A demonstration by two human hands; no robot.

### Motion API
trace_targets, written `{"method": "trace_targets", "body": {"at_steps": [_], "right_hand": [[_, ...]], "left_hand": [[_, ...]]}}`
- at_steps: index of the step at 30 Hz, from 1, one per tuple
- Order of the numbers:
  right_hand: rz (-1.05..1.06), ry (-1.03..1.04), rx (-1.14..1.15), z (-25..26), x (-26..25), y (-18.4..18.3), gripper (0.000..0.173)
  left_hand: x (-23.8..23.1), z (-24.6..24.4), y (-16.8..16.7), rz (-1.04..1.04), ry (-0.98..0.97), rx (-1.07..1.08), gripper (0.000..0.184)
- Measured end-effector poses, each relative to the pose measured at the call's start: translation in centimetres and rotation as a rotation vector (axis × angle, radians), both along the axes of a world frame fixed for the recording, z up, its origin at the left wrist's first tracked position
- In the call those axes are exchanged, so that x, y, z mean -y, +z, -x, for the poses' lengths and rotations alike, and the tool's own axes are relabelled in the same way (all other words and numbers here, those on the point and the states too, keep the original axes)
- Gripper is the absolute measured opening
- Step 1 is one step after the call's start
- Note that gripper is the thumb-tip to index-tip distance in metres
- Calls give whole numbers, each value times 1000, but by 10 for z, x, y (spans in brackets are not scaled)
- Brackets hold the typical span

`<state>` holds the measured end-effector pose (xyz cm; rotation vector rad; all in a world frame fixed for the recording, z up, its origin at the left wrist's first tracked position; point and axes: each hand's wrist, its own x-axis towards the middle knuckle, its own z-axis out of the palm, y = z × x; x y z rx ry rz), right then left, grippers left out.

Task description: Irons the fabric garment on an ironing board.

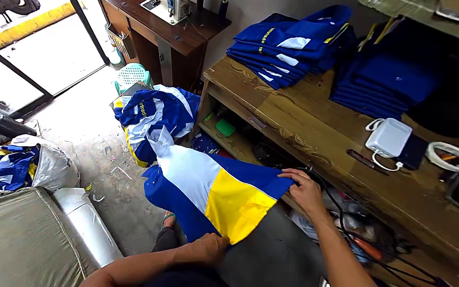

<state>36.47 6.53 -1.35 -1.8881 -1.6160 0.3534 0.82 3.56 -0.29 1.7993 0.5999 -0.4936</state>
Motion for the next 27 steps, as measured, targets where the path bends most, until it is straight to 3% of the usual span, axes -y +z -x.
{"method": "trace_targets", "body": {"at_steps": [6,9,11,14,16,18,20,22,24,25,27], "right_hand": [[15,-123,-89,-35,66,-12,30],[248,-140,-35,-26,77,-12,37],[426,-164,-16,-15,80,-8,46],[408,-244,-55,6,93,-5,46],[367,-315,-115,22,104,2,37],[448,-380,-227,36,121,14,26],[703,-358,-432,47,140,31,23],[866,-173,-687,60,154,27,26],[781,-20,-940,94,153,15,25],[698,-48,-1025,117,146,16,18],[669,-110,-1159,155,121,53,25]], "left_hand": [[33,-35,-29,36,-36,218,31],[22,-29,-30,100,-63,299,44],[19,-25,-17,-17,-20,222,55],[23,-35,-9,-328,48,80,67],[29,-46,-17,-433,-20,72,49],[31,-51,-19,-420,-66,89,28],[16,-50,-14,-244,-45,140,29],[-3,-41,2,-77,60,337,27],[-13,-32,32,5,100,504,24],[-16,-28,48,21,90,561,23],[-19,-21,75,28,53,630,20]]}}
